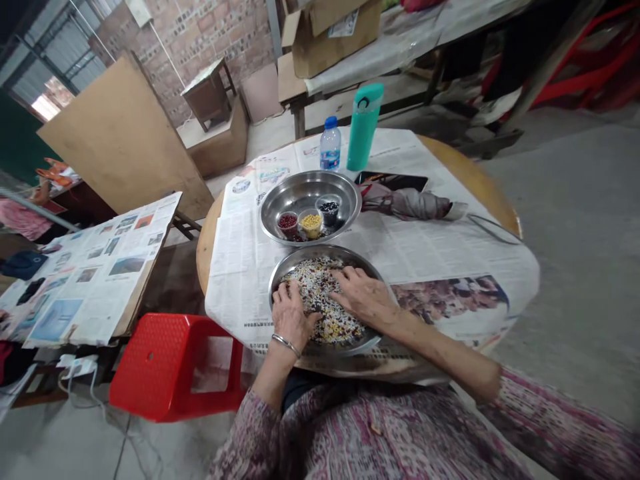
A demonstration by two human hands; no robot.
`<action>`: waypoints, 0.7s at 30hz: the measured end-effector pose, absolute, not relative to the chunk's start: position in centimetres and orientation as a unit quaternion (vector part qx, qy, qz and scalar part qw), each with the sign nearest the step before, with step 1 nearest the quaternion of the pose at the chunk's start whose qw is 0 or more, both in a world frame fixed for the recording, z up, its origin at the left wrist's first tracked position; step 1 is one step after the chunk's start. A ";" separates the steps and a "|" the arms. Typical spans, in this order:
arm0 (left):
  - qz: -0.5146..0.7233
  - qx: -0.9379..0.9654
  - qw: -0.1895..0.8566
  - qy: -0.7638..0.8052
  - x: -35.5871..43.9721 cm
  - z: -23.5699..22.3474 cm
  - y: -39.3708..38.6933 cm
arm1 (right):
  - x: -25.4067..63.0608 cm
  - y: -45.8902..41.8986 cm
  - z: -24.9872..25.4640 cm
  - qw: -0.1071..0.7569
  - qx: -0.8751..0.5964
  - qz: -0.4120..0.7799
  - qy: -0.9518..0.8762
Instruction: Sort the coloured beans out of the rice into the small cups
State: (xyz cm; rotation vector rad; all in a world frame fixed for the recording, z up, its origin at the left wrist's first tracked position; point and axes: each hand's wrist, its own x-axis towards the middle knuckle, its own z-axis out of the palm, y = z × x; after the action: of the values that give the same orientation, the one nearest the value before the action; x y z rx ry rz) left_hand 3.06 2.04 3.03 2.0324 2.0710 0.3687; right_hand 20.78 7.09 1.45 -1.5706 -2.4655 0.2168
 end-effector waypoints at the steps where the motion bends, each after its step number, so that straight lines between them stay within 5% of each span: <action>1: 0.121 0.689 0.119 0.705 3.2 2.9 2.4 | 20.4 7.0 1.3 0.107 -0.533 0.098 -0.834; 11: 0.261 0.691 0.200 0.644 5.0 2.5 5.6 | 18.1 9.9 1.9 0.191 -0.501 0.256 -0.804; 15: 0.239 0.716 0.170 0.633 4.5 4.2 6.4 | 18.6 11.0 2.9 0.210 -0.505 0.210 -0.810; 21: 0.135 0.704 0.124 0.686 3.8 4.5 7.1 | 18.8 10.6 2.5 0.119 -0.541 0.119 -0.824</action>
State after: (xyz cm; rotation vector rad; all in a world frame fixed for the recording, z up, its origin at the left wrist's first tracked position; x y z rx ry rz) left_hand 3.81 7.08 4.50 2.0525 2.0012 0.3947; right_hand 18.79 10.60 2.54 -1.5815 -2.4095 0.3474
